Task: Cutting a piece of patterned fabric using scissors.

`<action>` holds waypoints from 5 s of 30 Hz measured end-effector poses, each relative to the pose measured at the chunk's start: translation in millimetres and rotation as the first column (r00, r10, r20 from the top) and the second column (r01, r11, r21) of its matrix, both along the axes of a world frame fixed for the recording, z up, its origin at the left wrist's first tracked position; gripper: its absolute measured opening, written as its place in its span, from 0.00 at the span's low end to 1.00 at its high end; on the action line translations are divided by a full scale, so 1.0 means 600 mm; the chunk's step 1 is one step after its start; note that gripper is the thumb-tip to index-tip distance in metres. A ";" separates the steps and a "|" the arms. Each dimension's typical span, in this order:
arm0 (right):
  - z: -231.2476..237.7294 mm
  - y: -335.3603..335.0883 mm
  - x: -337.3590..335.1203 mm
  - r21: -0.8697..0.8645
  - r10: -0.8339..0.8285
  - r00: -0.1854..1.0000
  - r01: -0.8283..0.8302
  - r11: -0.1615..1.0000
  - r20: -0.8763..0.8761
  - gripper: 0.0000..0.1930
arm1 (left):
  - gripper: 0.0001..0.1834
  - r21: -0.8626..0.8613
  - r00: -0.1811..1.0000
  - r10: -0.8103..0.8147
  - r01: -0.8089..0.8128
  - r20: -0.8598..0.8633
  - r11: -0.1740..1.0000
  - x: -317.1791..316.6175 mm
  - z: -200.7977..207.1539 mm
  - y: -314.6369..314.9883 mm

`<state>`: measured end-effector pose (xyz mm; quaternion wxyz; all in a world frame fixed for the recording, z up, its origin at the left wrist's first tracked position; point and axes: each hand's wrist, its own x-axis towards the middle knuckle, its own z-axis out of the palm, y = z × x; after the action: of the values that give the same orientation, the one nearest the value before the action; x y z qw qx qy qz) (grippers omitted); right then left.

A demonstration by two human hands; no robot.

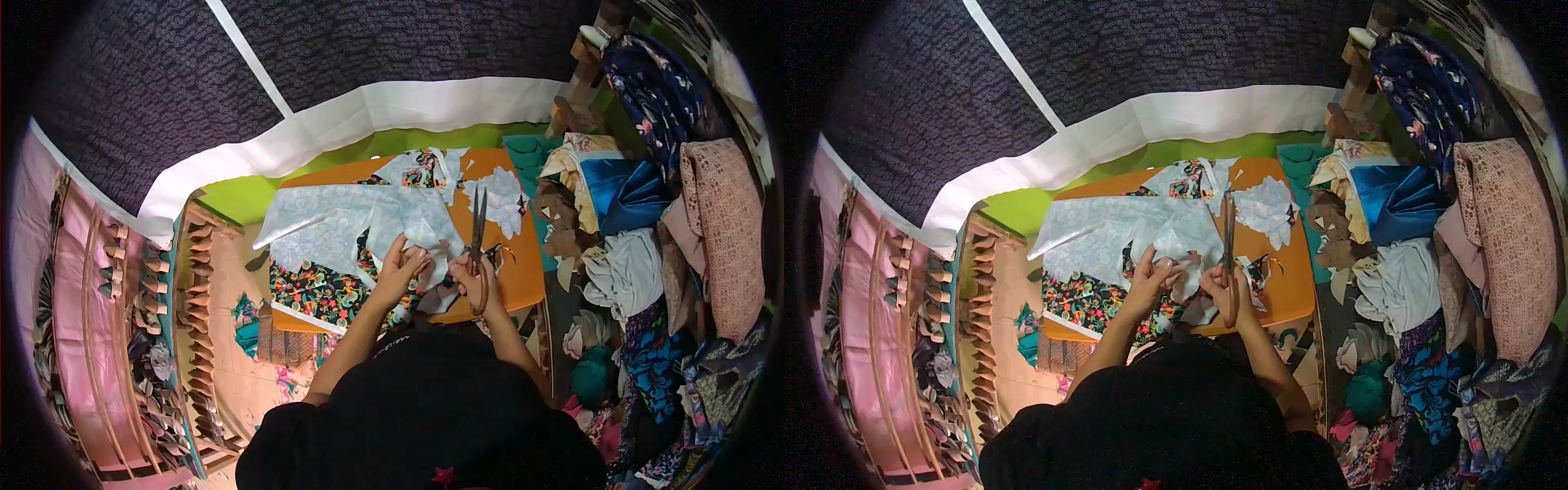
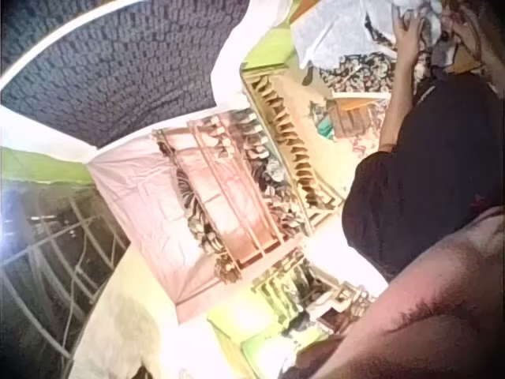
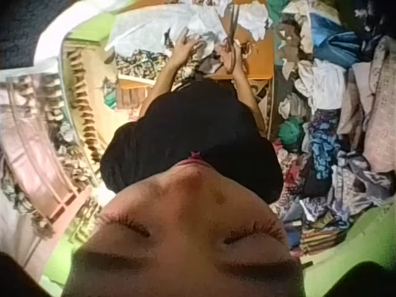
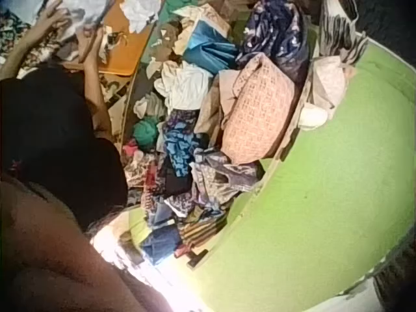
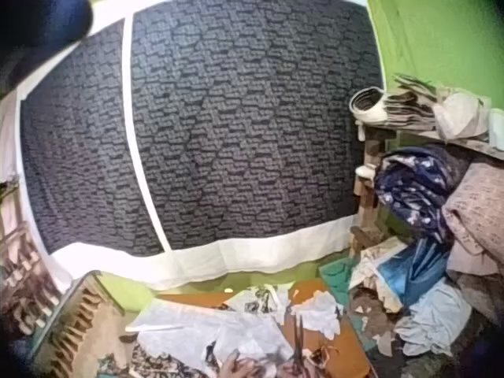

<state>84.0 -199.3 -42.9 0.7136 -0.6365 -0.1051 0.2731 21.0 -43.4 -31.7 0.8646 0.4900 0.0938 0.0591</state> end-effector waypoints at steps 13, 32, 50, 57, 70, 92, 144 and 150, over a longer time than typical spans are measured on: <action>0.009 -0.060 0.017 -0.051 0.304 0.953 -0.304 0.951 -0.021 0.19 | 0.08 0.332 0.962 0.264 -0.271 0.065 0.904 0.040 0.012 -0.019; -0.011 -0.034 -0.014 0.196 0.432 0.845 -0.387 0.901 -0.316 0.28 | 0.12 0.274 0.940 0.340 -0.328 0.004 0.904 0.023 0.030 -0.032; 0.004 -0.025 -0.025 -0.004 0.467 0.876 -0.471 0.882 -0.121 0.38 | 0.10 0.373 0.896 0.443 -0.423 0.035 0.826 0.009 0.024 -0.026; 0.007 -0.018 -0.028 -0.070 0.460 0.888 -0.459 0.886 0.013 0.18 | 0.10 0.388 0.888 0.455 -0.444 0.067 0.808 0.007 0.028 -0.022; 0.000 -0.023 -0.022 0.024 0.491 0.869 -0.494 0.869 0.062 0.31 | 0.10 0.343 0.901 0.432 -0.421 0.048 0.840 0.004 0.025 -0.014; 0.027 -0.010 -0.017 0.232 0.466 0.777 -0.404 0.885 -0.423 0.15 | 0.08 0.316 0.941 0.335 -0.304 -0.049 0.899 -0.001 0.044 -0.001; 0.023 -0.004 -0.022 0.336 0.662 0.566 -0.577 0.744 -0.491 0.16 | 0.25 -0.305 0.977 0.171 -0.124 0.131 0.944 0.003 0.002 0.026; 0.023 -0.009 -0.024 0.270 0.629 0.669 -0.570 0.776 -0.397 0.17 | 0.25 -0.209 0.996 0.072 -0.059 0.057 0.976 -0.004 -0.006 0.031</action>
<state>69.9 -204.7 -29.3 0.6251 -0.4361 -0.1507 0.6296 18.9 -25.1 -35.1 0.9111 0.3919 0.0879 0.0932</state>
